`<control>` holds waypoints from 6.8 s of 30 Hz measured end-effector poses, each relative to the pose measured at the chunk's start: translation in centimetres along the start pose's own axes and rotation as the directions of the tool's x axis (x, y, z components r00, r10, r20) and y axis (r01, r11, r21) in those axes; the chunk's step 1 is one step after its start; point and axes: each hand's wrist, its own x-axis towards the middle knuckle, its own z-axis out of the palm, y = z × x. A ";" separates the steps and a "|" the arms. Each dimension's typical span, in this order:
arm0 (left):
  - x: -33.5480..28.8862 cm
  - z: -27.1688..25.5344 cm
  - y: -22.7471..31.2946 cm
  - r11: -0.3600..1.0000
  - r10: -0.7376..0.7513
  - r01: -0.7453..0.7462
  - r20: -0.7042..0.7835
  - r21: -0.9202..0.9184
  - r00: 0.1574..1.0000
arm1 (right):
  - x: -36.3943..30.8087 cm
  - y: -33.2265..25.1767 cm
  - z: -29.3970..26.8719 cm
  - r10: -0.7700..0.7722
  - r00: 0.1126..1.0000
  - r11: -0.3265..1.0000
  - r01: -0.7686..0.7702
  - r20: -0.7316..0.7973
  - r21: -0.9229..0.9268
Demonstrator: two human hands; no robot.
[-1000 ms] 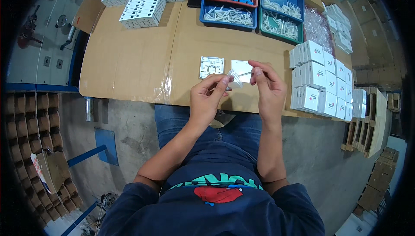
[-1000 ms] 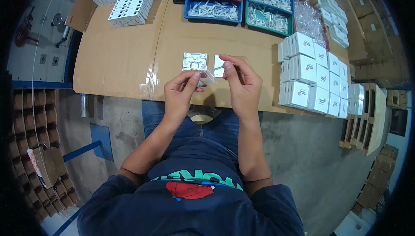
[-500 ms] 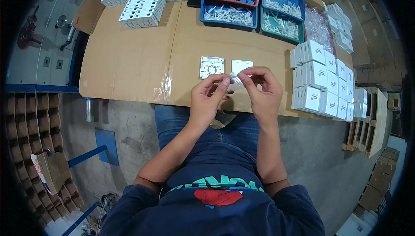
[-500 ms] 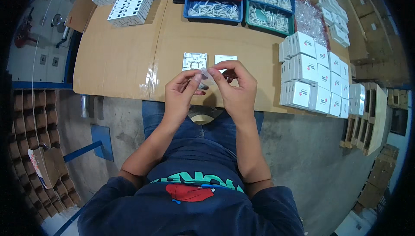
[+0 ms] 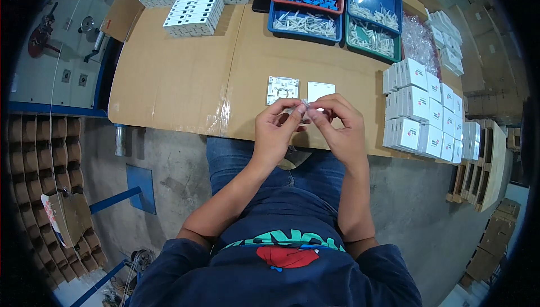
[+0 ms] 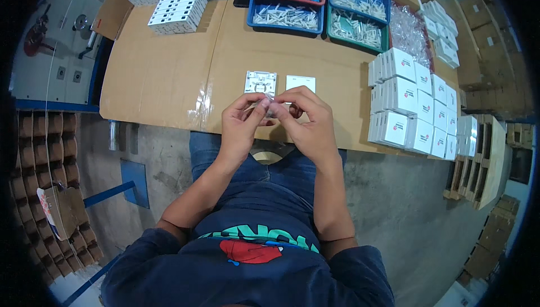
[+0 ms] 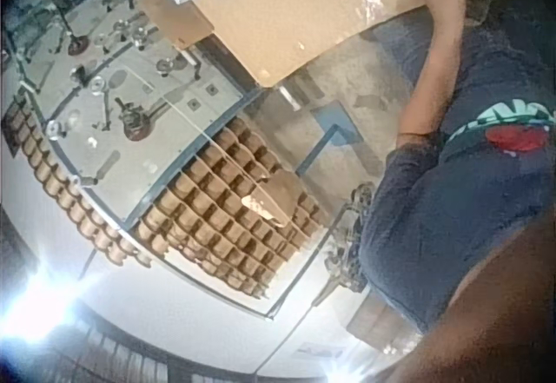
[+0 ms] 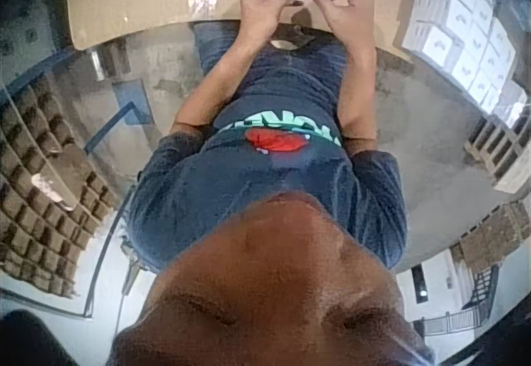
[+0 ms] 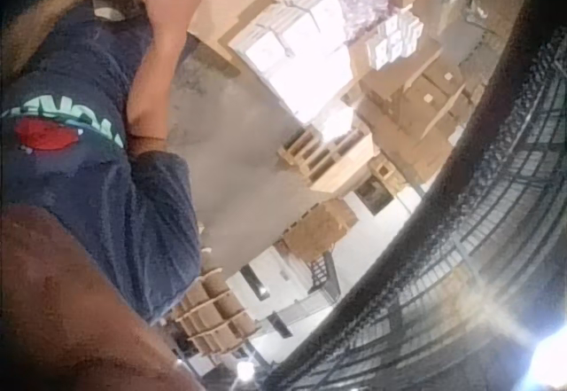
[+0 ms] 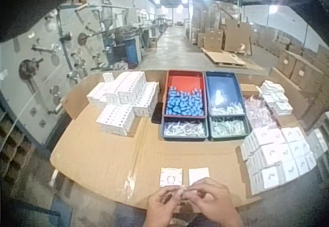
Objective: Packaging small blue plastic parts into white cardboard boxes.
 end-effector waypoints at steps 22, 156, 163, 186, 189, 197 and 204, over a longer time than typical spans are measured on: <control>-0.1 -0.1 -0.5 0.998 0.012 -0.009 -0.047 0.059 0.999 | -0.3 1.0 -1.2 0.166 0.974 0.986 -0.161 0.157 -0.046; 8.4 -9.5 -5.0 0.232 0.383 -0.435 0.329 0.870 0.863 | 3.0 14.7 5.9 -0.094 0.994 0.911 0.110 0.059 -0.399; 8.2 -9.4 -6.5 0.478 0.335 -0.323 0.170 0.817 0.927 | 2.3 13.7 6.0 -0.128 0.988 0.847 0.152 0.082 -0.509; 7.1 -9.8 -6.7 0.188 0.418 -0.505 0.396 0.843 0.817 | 1.3 13.4 6.5 -0.094 0.995 0.802 0.100 0.040 -0.589; 6.9 -10.1 -6.7 0.205 0.391 -0.495 0.393 0.844 0.832 | 0.9 12.8 6.5 -0.046 0.994 0.780 0.096 0.097 -0.618; 8.1 -10.7 -5.3 0.252 0.394 -0.575 0.460 0.779 0.796 | 1.2 12.6 6.6 -0.053 0.995 0.737 0.098 0.087 -0.669; 8.3 -10.2 -4.9 0.199 0.351 -0.583 0.498 0.788 0.793 | 1.0 12.5 6.7 -0.041 0.999 0.721 0.049 0.029 -0.691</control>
